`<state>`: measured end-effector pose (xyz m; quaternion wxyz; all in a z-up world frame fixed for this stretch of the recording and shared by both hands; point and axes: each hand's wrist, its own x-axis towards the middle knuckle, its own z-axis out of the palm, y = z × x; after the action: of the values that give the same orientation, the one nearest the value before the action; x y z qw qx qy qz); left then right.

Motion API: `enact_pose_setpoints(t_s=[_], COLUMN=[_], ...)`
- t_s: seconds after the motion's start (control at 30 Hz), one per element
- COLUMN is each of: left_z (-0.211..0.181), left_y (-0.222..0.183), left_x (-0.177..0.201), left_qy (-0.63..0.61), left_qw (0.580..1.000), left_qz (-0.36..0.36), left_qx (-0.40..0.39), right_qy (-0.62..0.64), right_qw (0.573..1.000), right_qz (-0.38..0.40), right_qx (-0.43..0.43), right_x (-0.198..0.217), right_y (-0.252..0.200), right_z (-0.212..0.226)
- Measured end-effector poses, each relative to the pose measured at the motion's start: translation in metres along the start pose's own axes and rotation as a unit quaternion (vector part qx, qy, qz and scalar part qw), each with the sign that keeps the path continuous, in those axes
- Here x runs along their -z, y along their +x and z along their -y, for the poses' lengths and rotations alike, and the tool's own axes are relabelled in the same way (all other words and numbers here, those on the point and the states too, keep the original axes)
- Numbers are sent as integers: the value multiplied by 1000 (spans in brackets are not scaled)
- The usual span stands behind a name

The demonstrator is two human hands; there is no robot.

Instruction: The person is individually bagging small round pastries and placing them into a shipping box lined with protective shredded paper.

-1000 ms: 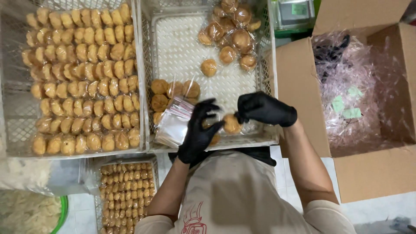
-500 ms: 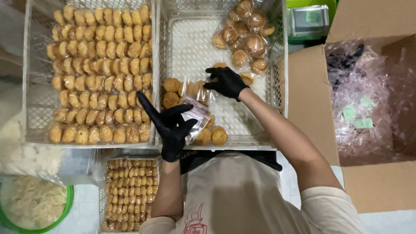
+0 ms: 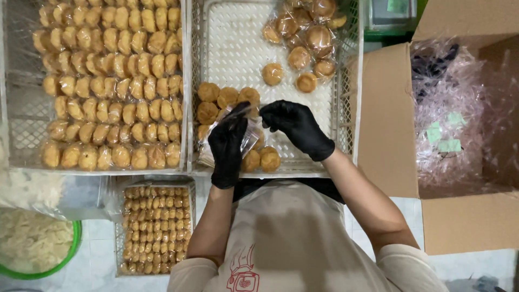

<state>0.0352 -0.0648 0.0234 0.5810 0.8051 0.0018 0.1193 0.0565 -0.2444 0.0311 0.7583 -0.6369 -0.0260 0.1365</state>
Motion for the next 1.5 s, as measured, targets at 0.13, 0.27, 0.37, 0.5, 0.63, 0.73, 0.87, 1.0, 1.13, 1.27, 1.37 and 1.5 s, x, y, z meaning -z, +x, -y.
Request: enact_pose_setpoints(t_s=[0.13, 0.27, 0.37, 0.5, 0.63, 0.73, 0.87, 1.0, 1.13, 1.27, 1.37, 1.5], left_z=[8, 4, 55, 54, 49, 40, 20, 16, -14, -21, -22, -21], left_y=[-2, -2, -15, -17, -17, -14, -10, -17, -29, -33, -32, -34], left_x=[-3, 5, -17, -18, -14, -18, -12, -11, -20, -33, -37, -45], left_qy=[-284, -248, -346, -394, -391, -420, -261, -135, -6, -139, -174, -208], left_qw=[937, 948, 917, 906, 911, 894, 958, 985, 993, 983, 977, 969], left_qz=[-104, -115, -140, -124, -101, -89, -80, -110, 17, 101, 105, 115], left_qx=[177, 163, 140, 90, 86, 125, 87, -18, -113, -66, -63, -59], right_qy=[-68, -527, -538, -529, -485, -434, -392, -129, -36, 11, -39, -40], right_qw=[996, 791, 791, 809, 839, 866, 891, 986, 980, 971, 974, 990], right_qz=[-6, 165, 181, 145, 127, 125, 121, -35, -194, -235, -223, -131], right_qx=[-62, -263, -230, -211, -210, -216, -195, -105, -1, 37, 4, -21], right_x=[2, 3, 7, 6, 5, 5, 8, 36, 50, 42, 51, 35], right_y=[-18, -29, -35, -44, -51, -50, -49, -54, -55, -49, -50, -65], right_z=[-16, -16, -59, -53, -43, -42, -21, -3, -3, -11, -21, 46])
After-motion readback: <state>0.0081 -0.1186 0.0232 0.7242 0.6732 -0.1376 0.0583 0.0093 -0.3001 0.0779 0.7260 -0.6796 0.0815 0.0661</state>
